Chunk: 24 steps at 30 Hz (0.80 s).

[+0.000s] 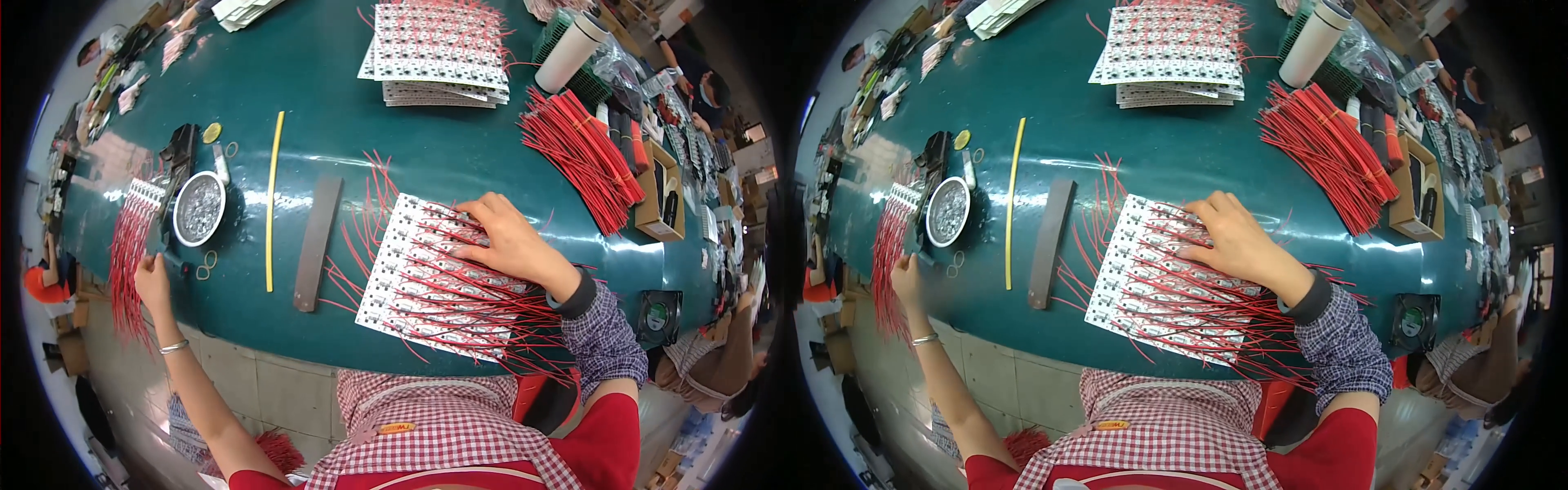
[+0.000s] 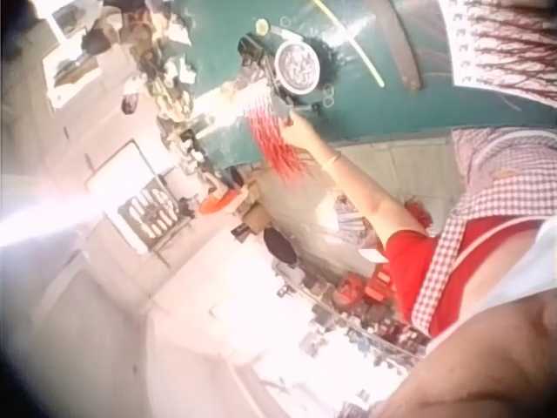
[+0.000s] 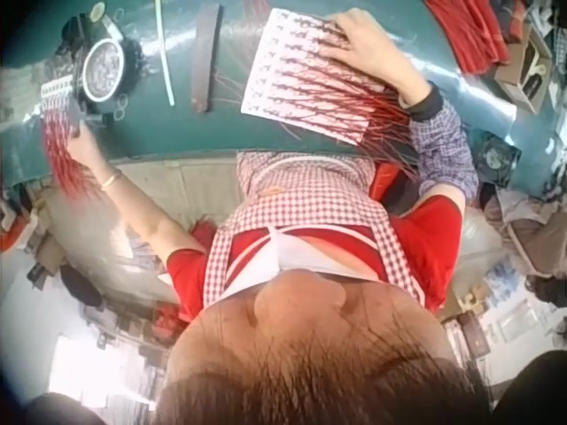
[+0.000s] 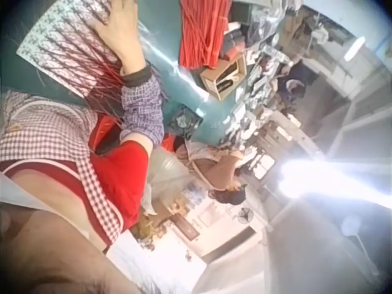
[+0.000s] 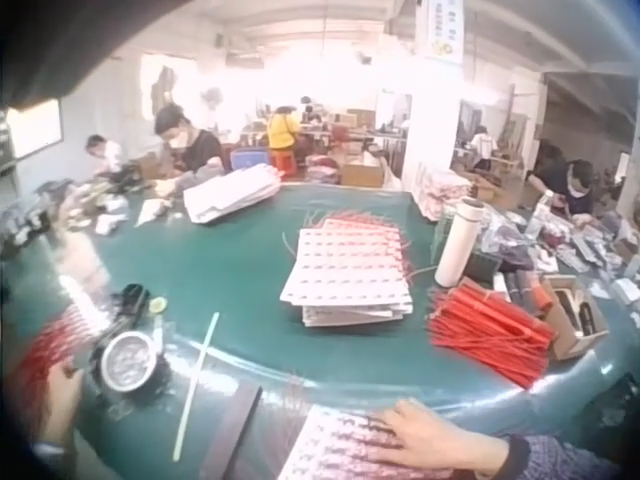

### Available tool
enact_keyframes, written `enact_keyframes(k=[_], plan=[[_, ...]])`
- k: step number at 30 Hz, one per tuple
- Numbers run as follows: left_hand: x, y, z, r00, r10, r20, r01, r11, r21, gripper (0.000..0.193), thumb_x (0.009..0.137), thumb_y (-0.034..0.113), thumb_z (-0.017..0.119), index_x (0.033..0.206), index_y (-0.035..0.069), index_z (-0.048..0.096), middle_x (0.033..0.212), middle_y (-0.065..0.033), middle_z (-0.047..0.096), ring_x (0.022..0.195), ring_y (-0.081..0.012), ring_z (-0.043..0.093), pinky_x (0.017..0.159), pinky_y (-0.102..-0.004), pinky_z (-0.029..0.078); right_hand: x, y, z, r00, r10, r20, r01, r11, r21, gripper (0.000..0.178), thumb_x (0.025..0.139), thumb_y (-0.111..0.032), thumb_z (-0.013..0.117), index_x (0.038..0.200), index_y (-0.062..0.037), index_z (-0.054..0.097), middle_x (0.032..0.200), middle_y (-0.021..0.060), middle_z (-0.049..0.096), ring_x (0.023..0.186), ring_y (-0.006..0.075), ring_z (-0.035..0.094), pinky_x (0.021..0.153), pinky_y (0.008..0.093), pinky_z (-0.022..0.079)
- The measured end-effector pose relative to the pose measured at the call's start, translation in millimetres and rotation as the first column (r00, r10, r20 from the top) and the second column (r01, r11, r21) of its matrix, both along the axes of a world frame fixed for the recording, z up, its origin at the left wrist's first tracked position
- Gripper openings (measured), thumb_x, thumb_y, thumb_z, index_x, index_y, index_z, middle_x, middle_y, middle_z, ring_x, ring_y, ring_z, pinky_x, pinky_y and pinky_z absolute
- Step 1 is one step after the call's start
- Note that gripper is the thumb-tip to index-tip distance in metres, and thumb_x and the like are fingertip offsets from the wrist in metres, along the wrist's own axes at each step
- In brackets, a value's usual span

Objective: The person solders red wires onto LED circuit boards using a soldering gun.

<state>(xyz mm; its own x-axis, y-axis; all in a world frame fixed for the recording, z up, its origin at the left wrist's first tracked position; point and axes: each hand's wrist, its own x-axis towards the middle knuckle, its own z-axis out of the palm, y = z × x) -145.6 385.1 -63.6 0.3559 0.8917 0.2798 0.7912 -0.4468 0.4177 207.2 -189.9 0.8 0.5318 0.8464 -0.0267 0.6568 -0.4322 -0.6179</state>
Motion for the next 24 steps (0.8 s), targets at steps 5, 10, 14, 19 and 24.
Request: enact_keyframes(k=[5,10,14,19,24], plan=[[80.3,-174.6,55.0,0.949,-0.211,0.233,0.191,0.976,0.106,0.028,0.09,0.01,0.067,0.115,-0.002,0.067,0.103,-0.0177,0.073,0.086,-0.0235,0.072,0.081,-0.0358,0.055,5.9,4.2,5.7,0.981,-0.114,-0.156,0.088,0.983,-0.164,0.056,0.073,-0.023,0.088,0.115,-0.0025,0.057,0.1,0.0144,0.056,0.096,0.0279,0.056,0.083,0.0379,0.047],[87.4,-223.3,35.9,0.903,-0.211,0.374,0.236,0.972,-0.022,0.025,0.087,0.005,0.066,0.111,-0.001,0.066,0.103,-0.0195,0.073,0.085,-0.0276,0.074,0.075,-0.0352,0.056,10.1,-18.9,-21.3,0.991,-0.066,-0.12,0.046,0.986,-0.157,0.052,0.067,-0.019,0.09,0.103,-0.0042,0.057,0.091,0.009,0.05,0.088,0.0225,0.051,0.077,0.0339,0.044],[78.8,-261.8,17.5,0.805,-0.183,0.564,0.255,0.966,-0.051,0.026,0.087,-0.001,0.065,0.112,-0.002,0.066,0.102,-0.0208,0.072,0.085,-0.0268,0.073,0.069,-0.0332,0.059,6.6,-24.7,-29.9,0.987,-0.113,-0.112,0.095,0.984,-0.151,0.051,0.063,-0.02,0.09,0.095,-0.0021,0.055,0.098,0.0136,0.053,0.096,0.0292,0.053,0.089,0.0385,0.046],[59.5,-289.6,-1.7,0.737,-0.076,0.671,0.228,0.963,-0.142,0.023,0.089,-0.002,0.063,0.112,-0.003,0.066,0.102,-0.0183,0.072,0.085,-0.0216,0.072,0.07,-0.0317,0.058,0.7,-36.3,-19.5,0.946,-0.167,-0.278,0.143,0.984,-0.105,0.05,0.071,-0.007,0.087,0.105,-0.0022,0.05,0.091,0.0078,0.062,0.081,0.0175,0.06,0.071,0.032,0.05],[48.4,-287.9,-21.2,0.708,-0.024,0.705,0.251,0.943,-0.22,0.021,0.09,-0.005,0.061,0.111,-0.003,0.065,0.099,-0.0169,0.072,0.082,-0.0205,0.072,0.072,-0.0303,0.058,-21.8,-39.2,8.7,0.613,-0.22,-0.759,0.261,0.963,-0.068,0.064,0.079,0.004,0.079,0.134,0.0058,0.046,0.102,0.0141,0.073,0.085,0.0169,0.07,0.074,0.0303,0.057]])
